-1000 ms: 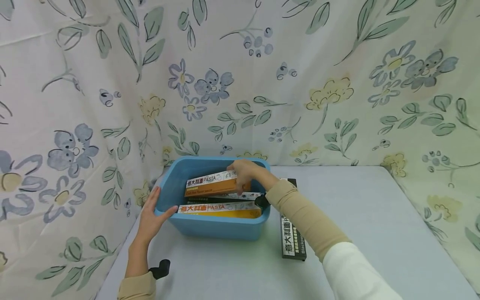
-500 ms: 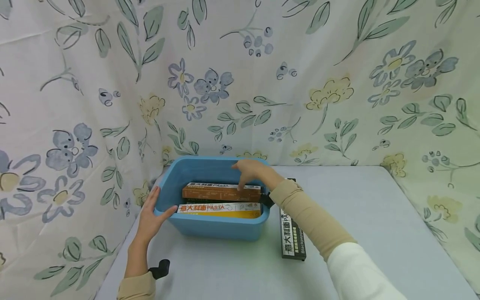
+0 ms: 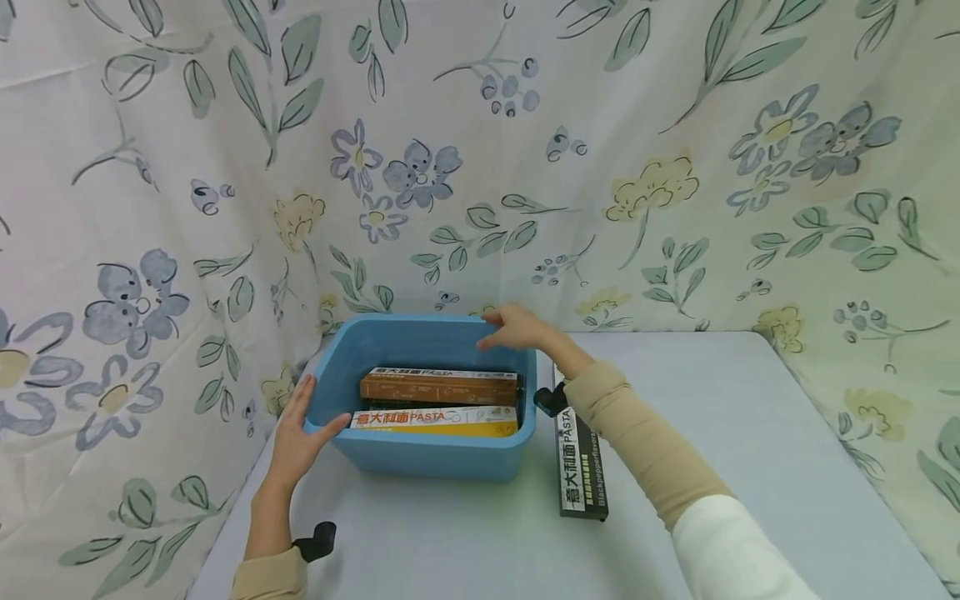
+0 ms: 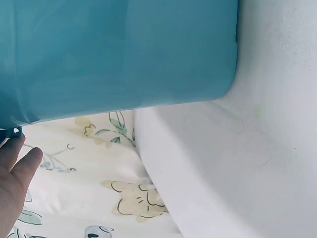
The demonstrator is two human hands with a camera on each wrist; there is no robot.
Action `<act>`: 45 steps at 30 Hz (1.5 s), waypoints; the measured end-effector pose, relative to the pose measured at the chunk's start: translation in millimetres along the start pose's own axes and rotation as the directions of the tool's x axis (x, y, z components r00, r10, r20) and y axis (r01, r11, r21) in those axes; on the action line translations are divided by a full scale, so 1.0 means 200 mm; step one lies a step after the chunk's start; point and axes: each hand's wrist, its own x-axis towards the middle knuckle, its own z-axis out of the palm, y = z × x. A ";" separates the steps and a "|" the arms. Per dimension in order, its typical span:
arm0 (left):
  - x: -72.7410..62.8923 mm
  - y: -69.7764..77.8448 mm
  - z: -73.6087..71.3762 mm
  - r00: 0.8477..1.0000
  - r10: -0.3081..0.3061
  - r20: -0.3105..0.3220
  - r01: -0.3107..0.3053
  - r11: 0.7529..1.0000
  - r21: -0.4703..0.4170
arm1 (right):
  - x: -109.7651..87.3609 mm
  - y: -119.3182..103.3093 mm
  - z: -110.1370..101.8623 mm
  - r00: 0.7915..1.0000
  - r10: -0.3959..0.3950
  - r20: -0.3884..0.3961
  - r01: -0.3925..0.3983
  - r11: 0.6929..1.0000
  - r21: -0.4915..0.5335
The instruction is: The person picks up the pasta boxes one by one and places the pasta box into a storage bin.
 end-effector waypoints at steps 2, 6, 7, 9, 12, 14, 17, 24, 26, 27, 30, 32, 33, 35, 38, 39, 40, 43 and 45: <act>0.00 0.00 0.00 1.000 -0.004 0.004 0.004 1.000 0.001 | -0.02 0.02 -0.01 0.999 0.018 -0.043 -0.016 0.999 0.043; 0.00 0.00 0.00 1.000 -0.017 0.008 0.017 1.000 0.008 | -0.08 0.06 -0.01 0.992 0.043 -0.120 -0.028 0.992 0.122; 0.00 0.01 0.00 1.000 -0.021 0.009 0.021 1.000 0.010 | -0.09 0.07 -0.01 0.989 0.047 -0.137 -0.027 0.988 0.149; 0.00 0.01 0.00 1.000 -0.024 0.010 0.024 1.000 0.012 | -0.14 0.10 -0.01 0.983 0.063 -0.172 -0.023 0.973 0.228; 0.00 0.01 0.00 1.000 -0.027 0.013 0.027 1.000 0.010 | -0.22 0.15 0.00 0.964 0.115 -0.241 -0.029 0.941 0.336; 0.00 0.01 0.00 0.999 -0.031 0.016 0.031 0.999 0.010 | -0.28 0.18 0.02 0.945 0.165 -0.283 -0.041 0.916 0.400; 0.00 0.01 0.00 0.999 -0.033 0.011 0.033 0.999 0.016 | -0.37 0.24 0.05 0.915 0.235 -0.329 -0.072 0.895 0.440; 0.00 0.00 -0.01 1.000 -0.019 0.005 0.019 1.000 0.018 | -0.55 0.36 0.16 0.900 0.303 -0.314 -0.115 0.859 0.499; 0.00 0.00 -0.01 1.000 -0.013 0.001 0.013 1.000 0.019 | -0.59 0.39 0.20 0.896 0.312 -0.315 -0.113 0.848 0.517; 0.00 0.00 -0.01 1.000 -0.013 0.000 0.013 1.000 0.018 | -0.61 0.40 0.22 0.893 0.318 -0.318 -0.113 0.843 0.526; 0.00 0.00 -0.01 1.000 -0.011 -0.002 0.011 1.000 0.016 | -0.67 0.43 0.27 0.879 0.348 -0.326 -0.123 0.826 0.550; 0.00 0.00 0.00 1.000 -0.012 0.001 0.012 1.000 0.012 | -0.70 0.45 0.31 0.867 0.372 -0.332 -0.136 0.817 0.561; 0.00 0.00 0.00 1.000 -0.015 0.003 0.015 1.000 0.009 | -0.71 0.46 0.33 0.861 0.385 -0.332 -0.144 0.811 0.567; 0.00 0.00 0.00 1.000 -0.017 0.007 0.017 1.000 0.005 | -0.74 0.48 0.37 0.850 0.409 -0.333 -0.163 0.804 0.572; 0.00 0.00 0.00 1.000 -0.016 0.007 0.016 1.000 0.001 | -0.78 0.51 0.43 0.832 0.446 -0.330 -0.199 0.795 0.573; 0.00 0.00 0.01 1.000 -0.017 0.007 0.017 1.000 0.000 | -0.79 0.52 0.45 0.824 0.464 -0.327 -0.216 0.789 0.575; 0.00 0.00 0.01 1.000 -0.015 0.007 0.015 1.000 -0.001 | -0.81 0.53 0.47 0.815 0.480 -0.326 -0.234 0.787 0.571; 0.00 0.00 0.00 1.000 -0.009 0.003 0.009 1.000 -0.003 | -0.84 0.56 0.55 0.788 0.525 -0.321 -0.280 0.771 0.572; 0.00 0.00 0.00 1.000 -0.008 0.001 0.008 1.000 -0.005 | -0.86 0.58 0.60 0.772 0.541 -0.332 -0.297 0.770 0.565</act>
